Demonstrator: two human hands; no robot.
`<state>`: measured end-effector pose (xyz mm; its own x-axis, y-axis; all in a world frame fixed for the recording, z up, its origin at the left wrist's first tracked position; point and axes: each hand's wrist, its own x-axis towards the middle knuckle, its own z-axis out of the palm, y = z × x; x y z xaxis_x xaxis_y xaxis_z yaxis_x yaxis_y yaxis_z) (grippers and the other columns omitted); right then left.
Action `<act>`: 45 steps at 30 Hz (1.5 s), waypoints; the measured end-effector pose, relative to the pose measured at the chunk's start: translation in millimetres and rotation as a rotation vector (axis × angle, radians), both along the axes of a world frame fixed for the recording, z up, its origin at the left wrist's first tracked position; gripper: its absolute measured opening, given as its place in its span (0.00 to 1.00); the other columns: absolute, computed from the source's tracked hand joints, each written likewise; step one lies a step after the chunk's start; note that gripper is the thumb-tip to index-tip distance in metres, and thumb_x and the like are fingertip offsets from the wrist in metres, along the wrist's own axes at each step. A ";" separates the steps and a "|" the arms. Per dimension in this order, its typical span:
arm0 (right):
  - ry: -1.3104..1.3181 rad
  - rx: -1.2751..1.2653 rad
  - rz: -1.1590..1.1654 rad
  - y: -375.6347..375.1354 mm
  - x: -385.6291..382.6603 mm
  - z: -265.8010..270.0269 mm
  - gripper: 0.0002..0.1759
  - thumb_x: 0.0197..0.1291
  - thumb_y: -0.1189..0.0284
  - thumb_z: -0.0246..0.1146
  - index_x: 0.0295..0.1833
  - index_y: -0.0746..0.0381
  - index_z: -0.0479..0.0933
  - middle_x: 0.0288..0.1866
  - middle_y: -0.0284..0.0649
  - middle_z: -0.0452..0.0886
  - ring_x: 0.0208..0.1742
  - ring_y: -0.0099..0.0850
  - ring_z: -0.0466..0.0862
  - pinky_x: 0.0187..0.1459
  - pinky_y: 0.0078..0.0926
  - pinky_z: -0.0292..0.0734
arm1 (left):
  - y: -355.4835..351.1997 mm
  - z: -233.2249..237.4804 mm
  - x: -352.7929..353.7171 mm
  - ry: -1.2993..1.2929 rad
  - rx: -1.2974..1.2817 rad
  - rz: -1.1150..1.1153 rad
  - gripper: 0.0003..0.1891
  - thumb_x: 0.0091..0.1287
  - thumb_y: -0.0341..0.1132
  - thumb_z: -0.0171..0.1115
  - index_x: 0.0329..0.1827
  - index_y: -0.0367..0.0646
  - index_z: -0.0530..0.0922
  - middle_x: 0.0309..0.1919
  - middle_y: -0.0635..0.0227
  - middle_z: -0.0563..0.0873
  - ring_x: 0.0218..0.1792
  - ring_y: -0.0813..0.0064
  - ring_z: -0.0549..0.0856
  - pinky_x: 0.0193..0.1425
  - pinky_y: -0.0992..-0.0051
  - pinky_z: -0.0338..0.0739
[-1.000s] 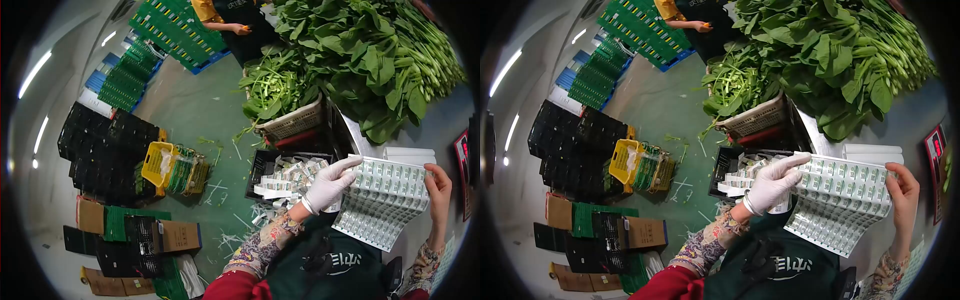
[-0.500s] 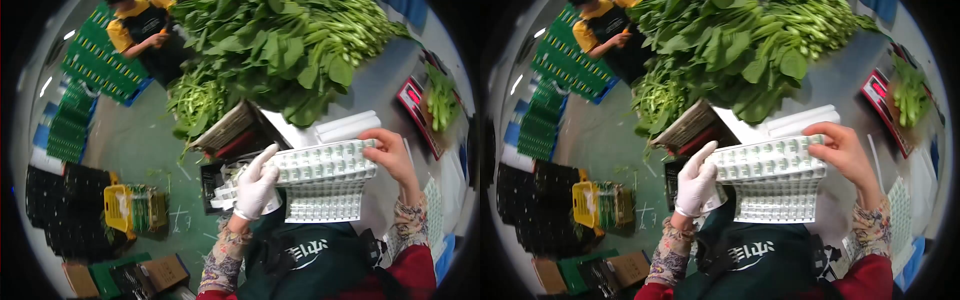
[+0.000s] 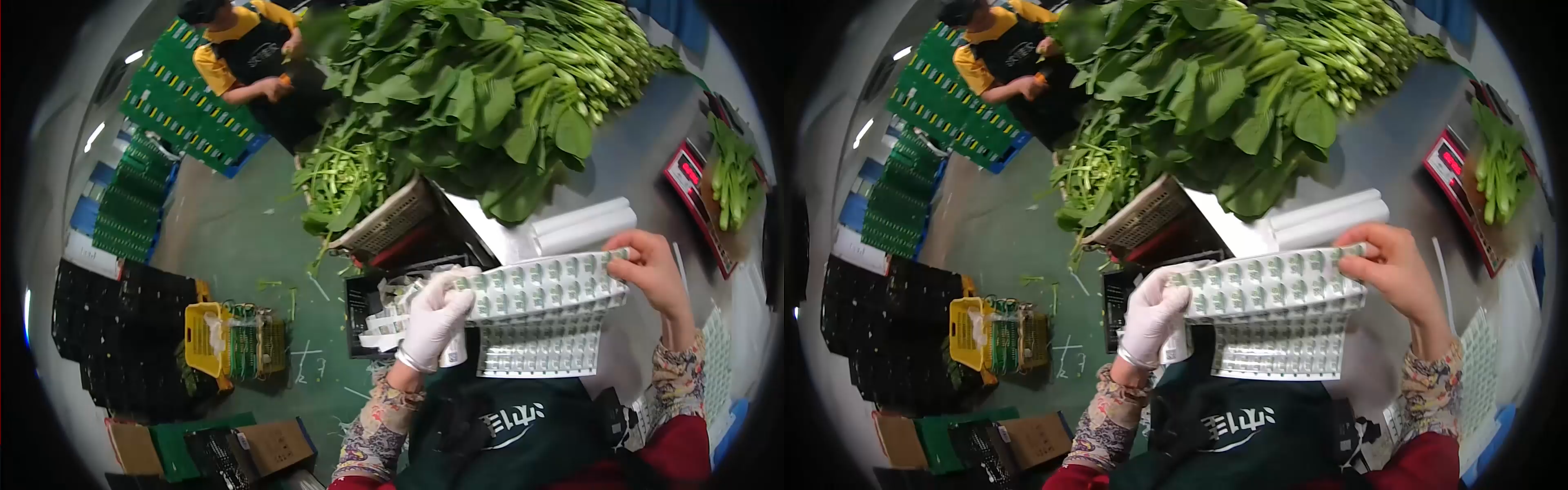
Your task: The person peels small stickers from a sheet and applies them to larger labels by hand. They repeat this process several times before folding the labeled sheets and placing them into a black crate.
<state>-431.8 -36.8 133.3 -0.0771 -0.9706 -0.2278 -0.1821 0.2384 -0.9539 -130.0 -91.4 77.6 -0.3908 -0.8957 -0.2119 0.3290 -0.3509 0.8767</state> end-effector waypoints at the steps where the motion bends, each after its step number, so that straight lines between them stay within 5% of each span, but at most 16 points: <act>1: 0.035 -0.002 0.009 -1.6 2.1 1.0 0.10 0.53 0.79 0.63 0.42 0.69 0.77 0.30 0.33 0.81 0.30 0.15 0.79 0.31 0.12 0.71 | -2.1 -4.4 3.8 -0.019 -0.045 -0.034 0.19 0.66 0.29 0.59 0.60 0.35 0.71 0.32 0.77 0.81 0.30 0.91 0.75 0.35 0.90 0.68; 3: -0.087 -0.017 -0.029 -1.7 10.0 2.0 0.10 0.53 0.80 0.63 0.42 0.70 0.77 0.30 0.35 0.82 0.31 0.17 0.80 0.32 0.13 0.72 | -0.4 -6.4 4.8 -0.034 -0.030 -0.028 0.18 0.66 0.28 0.59 0.59 0.36 0.74 0.29 0.81 0.77 0.29 0.93 0.72 0.34 0.91 0.66; 9: 0.010 -0.010 -0.048 -0.4 9.4 6.3 0.09 0.52 0.79 0.65 0.39 0.70 0.79 0.27 0.35 0.82 0.30 0.15 0.78 0.31 0.12 0.71 | 6.2 -7.0 1.8 -0.237 -0.274 0.186 0.10 0.65 0.26 0.60 0.47 0.33 0.81 0.40 0.68 0.84 0.40 0.82 0.80 0.48 0.81 0.74; 15: -0.105 -0.051 -0.161 11.2 9.2 6.8 0.09 0.51 0.77 0.66 0.38 0.71 0.80 0.24 0.30 0.80 0.27 0.14 0.74 0.27 0.12 0.66 | 7.8 1.6 -13.3 -0.148 -0.246 0.417 0.06 0.65 0.29 0.61 0.31 0.35 0.80 0.26 0.72 0.81 0.27 0.85 0.76 0.32 0.82 0.71; 18: 0.043 -0.079 -0.229 12.4 4.6 3.6 0.06 0.51 0.79 0.65 0.36 0.69 0.79 0.24 0.29 0.79 0.25 0.12 0.73 0.26 0.10 0.63 | -1.5 2.0 -13.9 -0.276 -0.361 0.253 0.06 0.64 0.29 0.63 0.33 0.35 0.82 0.25 0.75 0.81 0.26 0.85 0.76 0.31 0.83 0.71; 19: 0.121 -0.108 -0.238 9.4 0.9 -1.0 0.05 0.51 0.80 0.64 0.35 0.69 0.79 0.24 0.29 0.78 0.24 0.12 0.72 0.26 0.09 0.62 | -3.0 -2.8 -10.5 -0.264 -0.189 0.165 0.06 0.64 0.30 0.63 0.32 0.36 0.82 0.24 0.75 0.80 0.26 0.86 0.75 0.31 0.83 0.70; 20: 0.169 -0.157 -0.218 5.8 -2.7 -4.8 0.04 0.51 0.80 0.64 0.34 0.68 0.79 0.24 0.28 0.78 0.24 0.11 0.72 0.25 0.09 0.61 | -8.9 -6.7 -9.0 -0.426 -0.409 0.109 0.05 0.64 0.30 0.63 0.35 0.36 0.82 0.28 0.74 0.81 0.28 0.85 0.77 0.33 0.83 0.72; 22: 0.176 -0.173 -0.202 8.0 -2.5 -2.8 0.03 0.51 0.80 0.63 0.33 0.68 0.78 0.24 0.27 0.78 0.25 0.11 0.72 0.25 0.09 0.61 | -8.9 -14.4 -21.1 0.029 -0.180 0.041 0.13 0.66 0.30 0.61 0.53 0.38 0.77 0.37 0.73 0.82 0.34 0.85 0.79 0.39 0.84 0.74; 23: 0.143 -0.137 -0.203 8.3 -0.7 2.5 0.03 0.51 0.81 0.63 0.34 0.68 0.78 0.25 0.27 0.78 0.25 0.11 0.72 0.25 0.09 0.62 | -10.2 -2.6 -20.2 -0.014 -0.178 -0.021 0.15 0.66 0.29 0.60 0.55 0.37 0.75 0.38 0.74 0.82 0.35 0.87 0.79 0.41 0.84 0.74; 25: 0.003 -0.168 -0.160 7.8 1.0 2.9 0.05 0.52 0.81 0.63 0.36 0.68 0.78 0.25 0.30 0.79 0.26 0.12 0.73 0.26 0.10 0.65 | -13.1 -18.6 -21.8 0.176 -0.081 -0.062 0.13 0.67 0.29 0.59 0.54 0.36 0.76 0.39 0.74 0.82 0.38 0.88 0.78 0.44 0.85 0.73; 30: -0.086 -0.190 -0.079 7.2 7.4 12.0 0.08 0.51 0.82 0.64 0.39 0.69 0.78 0.28 0.33 0.81 0.28 0.15 0.77 0.30 0.11 0.72 | -11.4 -32.0 -14.2 0.159 -0.140 -0.020 0.12 0.68 0.28 0.57 0.53 0.36 0.77 0.42 0.73 0.83 0.40 0.88 0.78 0.46 0.85 0.71; 32: -0.013 -0.164 -0.038 7.8 9.6 14.0 0.08 0.51 0.82 0.64 0.39 0.69 0.79 0.28 0.33 0.81 0.28 0.15 0.78 0.30 0.12 0.72 | -12.5 -38.1 -11.0 0.141 -0.122 0.004 0.11 0.68 0.28 0.57 0.51 0.36 0.78 0.41 0.73 0.83 0.40 0.87 0.78 0.47 0.85 0.72; 33: 0.023 -0.151 -0.026 8.8 9.8 15.2 0.08 0.51 0.82 0.64 0.39 0.69 0.79 0.28 0.33 0.81 0.28 0.16 0.78 0.30 0.12 0.73 | -9.8 -15.1 -5.9 -0.064 -0.072 0.008 0.11 0.67 0.28 0.58 0.51 0.36 0.79 0.41 0.72 0.83 0.41 0.86 0.79 0.48 0.84 0.72; 41: 0.086 -0.198 -0.155 17.6 14.5 15.0 0.06 0.55 0.76 0.64 0.36 0.70 0.81 0.25 0.31 0.81 0.25 0.15 0.76 0.27 0.13 0.69 | -1.1 -19.1 -9.3 0.048 -0.293 0.136 0.09 0.65 0.25 0.60 0.46 0.34 0.81 0.39 0.68 0.85 0.38 0.84 0.80 0.45 0.82 0.74; 43: 0.234 -0.247 -0.164 20.5 18.3 29.2 0.07 0.55 0.75 0.64 0.35 0.69 0.81 0.21 0.32 0.80 0.22 0.15 0.75 0.24 0.15 0.68 | 2.2 -0.1 -13.2 -0.086 -0.322 0.199 0.07 0.64 0.26 0.61 0.43 0.34 0.82 0.35 0.70 0.85 0.35 0.85 0.79 0.41 0.83 0.74; 45: 0.379 -0.298 -0.159 27.6 13.8 34.5 0.08 0.56 0.74 0.63 0.35 0.69 0.81 0.20 0.35 0.80 0.20 0.16 0.75 0.22 0.17 0.68 | -3.9 10.0 -16.6 -0.413 -0.649 0.304 0.06 0.64 0.28 0.63 0.39 0.34 0.83 0.30 0.70 0.85 0.31 0.86 0.80 0.36 0.84 0.74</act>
